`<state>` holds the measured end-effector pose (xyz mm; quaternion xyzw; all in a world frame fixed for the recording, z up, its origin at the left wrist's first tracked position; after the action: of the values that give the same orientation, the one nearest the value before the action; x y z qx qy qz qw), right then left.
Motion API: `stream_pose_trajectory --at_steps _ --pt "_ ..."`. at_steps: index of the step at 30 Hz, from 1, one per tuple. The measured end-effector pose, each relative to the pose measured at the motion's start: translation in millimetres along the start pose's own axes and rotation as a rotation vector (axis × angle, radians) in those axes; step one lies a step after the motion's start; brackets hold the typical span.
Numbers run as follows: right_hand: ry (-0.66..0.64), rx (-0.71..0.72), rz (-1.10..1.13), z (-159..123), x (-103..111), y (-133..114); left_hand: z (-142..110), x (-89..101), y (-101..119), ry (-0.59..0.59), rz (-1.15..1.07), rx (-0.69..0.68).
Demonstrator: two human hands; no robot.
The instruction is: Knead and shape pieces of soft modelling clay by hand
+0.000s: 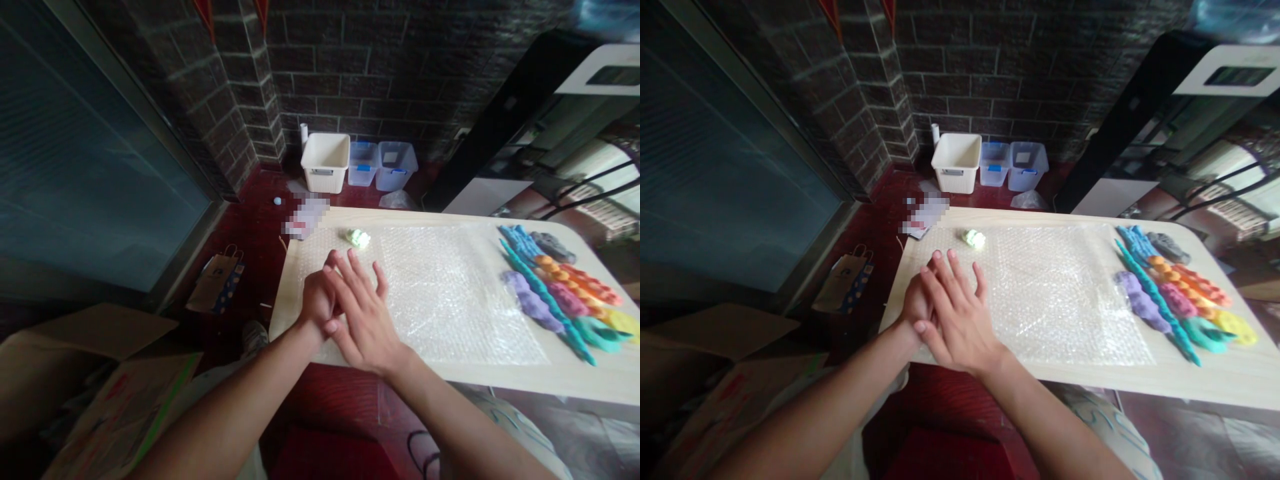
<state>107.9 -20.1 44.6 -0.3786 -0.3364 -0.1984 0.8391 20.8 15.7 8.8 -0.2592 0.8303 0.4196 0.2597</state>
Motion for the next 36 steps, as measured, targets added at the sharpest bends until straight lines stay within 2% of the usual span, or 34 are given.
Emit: stream_pose_trajectory --at_steps 2,4,6,8,11,15,17,20,22,25,28,30,33,36 --pt "0.166 -0.093 0.154 -1 10 16 0 -6.6 8 0.06 0.085 -0.034" --pt "0.33 -0.253 0.354 -5 14 35 -1 -14.8 16 0.07 0.152 -0.029" --pt "0.409 -0.364 0.489 -8 12 49 -3 -20.2 21 0.061 0.186 0.006" --pt "0.418 -0.381 0.523 -10 10 53 -3 -21.3 22 0.054 0.186 0.049" --pt "0.353 -0.268 0.379 -7 14 45 -3 -19.7 18 -0.014 0.131 0.074" --pt "0.234 -0.057 0.102 -1 21 30 -10 -23.3 7 -0.223 -0.026 0.116" --pt "0.194 0.031 0.034 0 22 27 -17 -26.7 1 -0.28 -0.095 0.174" --pt "0.213 0.106 0.02 -1 24 25 -28 -31.3 -4 -0.323 -0.146 0.256" --pt "0.265 0.099 0.026 -1 28 26 -32 -33.0 -6 -0.363 -0.144 0.308" --pt "0.376 -0.05 0.081 1 36 35 -29 -30.1 -6 -0.343 -0.089 0.349" --pt "0.516 -0.32 0.228 0 42 48 -21 -23.2 -3 -0.194 -0.024 0.281" --pt "0.55 -0.412 0.281 0 43 50 -18 -21.2 -2 -0.133 -0.013 0.237" --pt "0.451 -0.31 0.185 2 35 38 -18 -21.4 -6 -0.095 -0.089 0.25" --pt "0.155 -0.104 0.088 3 12 19 -14 -19.8 -7 -0.054 -0.247 0.24"
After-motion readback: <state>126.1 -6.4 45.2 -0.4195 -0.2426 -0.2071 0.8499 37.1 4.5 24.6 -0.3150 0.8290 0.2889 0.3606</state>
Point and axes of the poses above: each hand's wrist, its own z-axis towards the middle knuckle, its own x-axis out of the back of the hand, y = z × x, the point moved 3 cm from there along z, towards the middle knuckle, and after that the axes turned 5 degrees about z, right-handed, at the moved point
